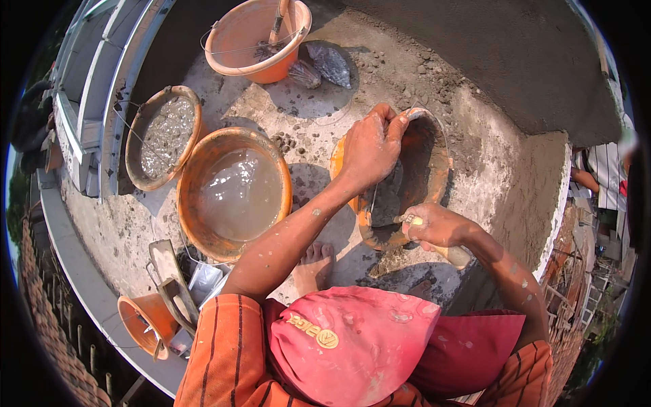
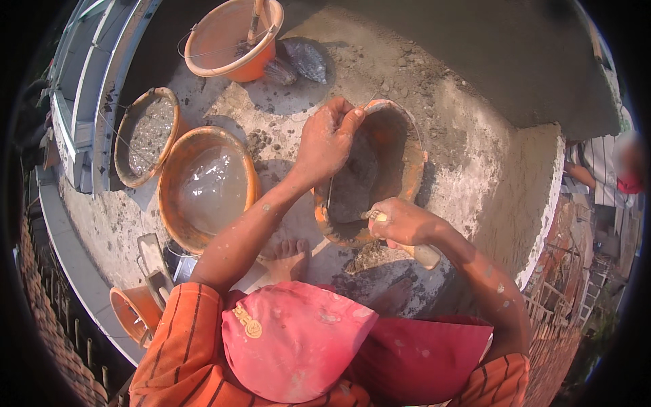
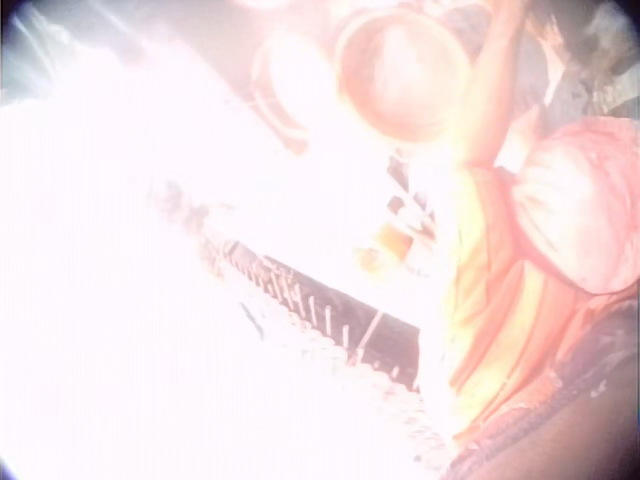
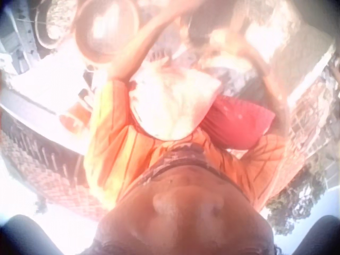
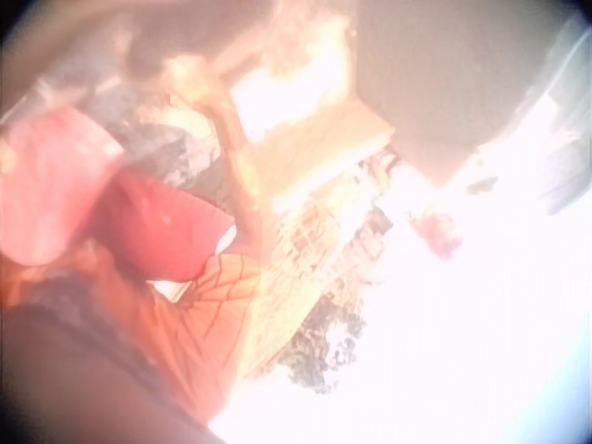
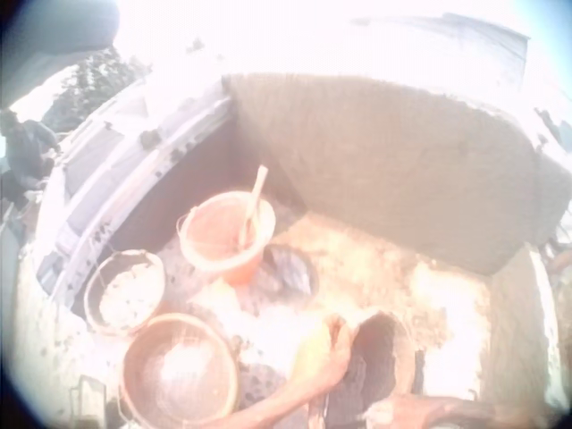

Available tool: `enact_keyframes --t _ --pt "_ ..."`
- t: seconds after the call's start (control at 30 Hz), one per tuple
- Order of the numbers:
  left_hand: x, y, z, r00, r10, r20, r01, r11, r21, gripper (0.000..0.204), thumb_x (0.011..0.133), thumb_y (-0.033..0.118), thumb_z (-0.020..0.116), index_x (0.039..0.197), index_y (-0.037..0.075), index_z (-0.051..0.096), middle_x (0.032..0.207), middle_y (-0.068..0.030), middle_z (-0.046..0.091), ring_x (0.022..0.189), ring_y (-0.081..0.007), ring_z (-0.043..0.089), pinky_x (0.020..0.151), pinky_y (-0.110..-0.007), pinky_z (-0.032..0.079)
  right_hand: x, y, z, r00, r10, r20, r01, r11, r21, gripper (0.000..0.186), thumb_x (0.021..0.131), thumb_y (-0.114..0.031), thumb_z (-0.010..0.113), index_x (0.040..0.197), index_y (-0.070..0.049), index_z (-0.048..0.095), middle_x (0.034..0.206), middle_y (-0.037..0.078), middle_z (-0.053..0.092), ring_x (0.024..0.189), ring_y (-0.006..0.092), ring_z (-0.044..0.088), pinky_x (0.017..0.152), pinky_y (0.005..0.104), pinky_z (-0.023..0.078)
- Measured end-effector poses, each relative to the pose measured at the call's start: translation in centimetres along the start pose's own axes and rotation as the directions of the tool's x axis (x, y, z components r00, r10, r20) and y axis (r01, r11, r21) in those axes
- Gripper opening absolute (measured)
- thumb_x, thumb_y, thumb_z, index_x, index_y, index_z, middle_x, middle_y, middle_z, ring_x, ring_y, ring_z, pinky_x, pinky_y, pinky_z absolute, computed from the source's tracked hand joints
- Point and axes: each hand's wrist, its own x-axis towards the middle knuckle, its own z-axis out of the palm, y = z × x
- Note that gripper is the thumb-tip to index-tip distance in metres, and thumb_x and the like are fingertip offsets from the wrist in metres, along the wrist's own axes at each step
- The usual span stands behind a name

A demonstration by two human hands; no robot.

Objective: The person scoops wet cement from a bucket and applies it to a rooftop surface using a trowel. They spread and smooth the cement along the edge of the roof, then use a wooden straightedge to level the surface. The person repeats the process of scooping and applying cement to cover more area.

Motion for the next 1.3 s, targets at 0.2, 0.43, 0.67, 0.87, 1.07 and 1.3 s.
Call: enact_keyframes --t 0.2,0.43,0.67,0.87,1.07,1.3 --pt "0.6 -1.2 -1.2 0.997 0.003 -0.080 -0.005 1.000 -0.025 0.031 0.093 0.027 0.054 0.081 -0.001 0.057 0.063 -0.0135 0.057 0.059 -0.0251 0.056 0.059 -0.041 0.042 2.3 1.8 0.7 0.983 -0.154 -0.103 0.138 0.239 0.961 0.033 0.093 -0.036 0.052 0.103 -0.004 0.055 0.067 0.000 0.054 0.047 0.0076 0.053 0.042 0.0227 0.044" --pt "1.5 -3.5 -2.5 1.000 -0.023 0.011 0.025 0.971 -0.239 0.035 0.095 0.029 0.052 0.097 -0.002 0.068 0.068 -0.0037 0.061 0.064 -0.0097 0.049 0.062 -0.030 0.042 -5.5 1.9 -4.2 0.971 -0.099 -0.217 0.165 0.937 0.308 0.035 0.092 -0.033 0.053 0.095 0.001 0.059 0.070 0.007 0.060 0.054 0.0161 0.060 0.050 0.0293 0.048" --pt "2.6 -2.0 -0.4 0.992 -0.038 0.120 0.090 0.880 -0.467 0.030 0.097 0.020 0.054 0.105 -0.006 0.066 0.090 -0.0021 0.066 0.079 -0.0055 0.055 0.074 -0.021 0.044 -2.7 0.7 -2.3 0.852 -0.238 -0.466 -0.282 0.541 -0.792 0.021 0.084 -0.015 0.055 0.088 0.003 0.064 0.081 0.021 0.066 0.074 0.0332 0.067 0.068 0.0436 0.052" --pt "2.4 -2.8 -0.6 0.992 -0.064 0.109 0.113 0.837 -0.536 0.030 0.098 0.017 0.053 0.107 -0.008 0.066 0.094 -0.0046 0.068 0.082 -0.0067 0.058 0.075 -0.021 0.044 -2.4 -1.2 1.8 0.900 -0.310 -0.306 -0.060 0.608 -0.792 0.017 0.081 -0.012 0.055 0.084 0.002 0.064 0.079 0.019 0.067 0.077 0.0338 0.068 0.069 0.0445 0.052" --pt "3.0 -4.0 -1.3 0.987 -0.094 0.132 0.153 0.816 -0.558 0.028 0.098 0.019 0.053 0.106 -0.006 0.065 0.085 0.0019 0.062 0.071 -0.0025 0.048 0.064 -0.019 0.038 -5.1 -4.3 -1.9 0.804 -0.342 -0.486 -0.238 0.563 -0.791 0.012 0.078 -0.011 0.060 0.078 -0.004 0.069 0.078 0.014 0.069 0.079 0.0279 0.069 0.067 0.0391 0.053" --pt "2.4 -2.3 -0.8 0.985 0.033 0.169 0.042 0.908 -0.417 0.032 0.098 0.020 0.050 0.111 -0.004 0.066 0.095 -0.0051 0.069 0.084 -0.0072 0.057 0.078 -0.023 0.045 2.3 -3.5 0.7 0.794 -0.398 -0.459 -0.356 0.306 -0.883 0.005 0.071 -0.012 0.069 0.076 -0.012 0.071 0.078 0.003 0.069 0.079 0.0182 0.069 0.061 0.0288 0.051"
